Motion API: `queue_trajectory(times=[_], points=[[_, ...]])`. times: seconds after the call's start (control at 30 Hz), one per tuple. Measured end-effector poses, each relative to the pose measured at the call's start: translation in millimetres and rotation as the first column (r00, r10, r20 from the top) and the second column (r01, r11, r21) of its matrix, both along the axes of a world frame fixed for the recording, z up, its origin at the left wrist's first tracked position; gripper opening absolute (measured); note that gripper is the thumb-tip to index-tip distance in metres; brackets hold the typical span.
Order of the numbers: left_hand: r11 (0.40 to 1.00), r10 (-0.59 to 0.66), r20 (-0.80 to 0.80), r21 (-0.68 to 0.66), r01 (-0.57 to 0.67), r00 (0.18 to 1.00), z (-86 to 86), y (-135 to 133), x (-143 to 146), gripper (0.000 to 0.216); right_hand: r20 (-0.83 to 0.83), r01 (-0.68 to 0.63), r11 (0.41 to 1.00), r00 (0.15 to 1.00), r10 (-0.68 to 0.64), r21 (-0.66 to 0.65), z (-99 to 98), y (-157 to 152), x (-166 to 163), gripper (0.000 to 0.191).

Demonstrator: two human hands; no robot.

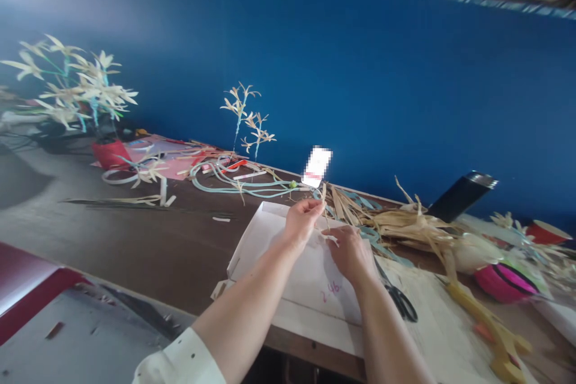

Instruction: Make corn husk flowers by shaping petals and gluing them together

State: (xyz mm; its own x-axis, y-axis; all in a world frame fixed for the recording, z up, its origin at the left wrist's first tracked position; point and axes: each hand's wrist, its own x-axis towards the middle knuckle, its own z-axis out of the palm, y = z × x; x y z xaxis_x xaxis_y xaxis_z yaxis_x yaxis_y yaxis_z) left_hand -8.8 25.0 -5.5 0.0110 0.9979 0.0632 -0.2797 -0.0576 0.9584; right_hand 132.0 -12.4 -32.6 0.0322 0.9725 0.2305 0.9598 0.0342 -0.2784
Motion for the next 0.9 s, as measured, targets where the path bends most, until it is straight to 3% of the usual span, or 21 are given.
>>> queue_trajectory(times=[0.23, 0.43, 0.6, 0.9], points=[[1.000, -0.016, -0.004, 0.005, 0.016, 1.000, -0.5, -1, 2, 0.033, 0.096, -0.017, 1.000, 0.995, 0.019, -0.023, 6.5, -5, -2, 0.030], [0.999, -0.029, -0.005, 0.017, 0.029, 1.000, -2.6, 0, 2, 0.034, 0.001, -0.050, 0.996, 0.999, 0.050, -0.077, 1.3, -1, 2, 0.029], [1.000, -0.023, -0.005, 0.016, 0.023, 1.000, 0.4, -1, 1, 0.033, -0.124, -0.037, 0.999, 0.992, 0.031, -0.040, -6.4, 2, 7, 0.025], [1.000, -0.028, 0.026, 0.005, 0.028, 0.999, -1.0, -1, 2, 0.031, -0.166, -0.042, 0.998, 0.985, 0.036, -0.035, -6.4, 2, 7, 0.022]])
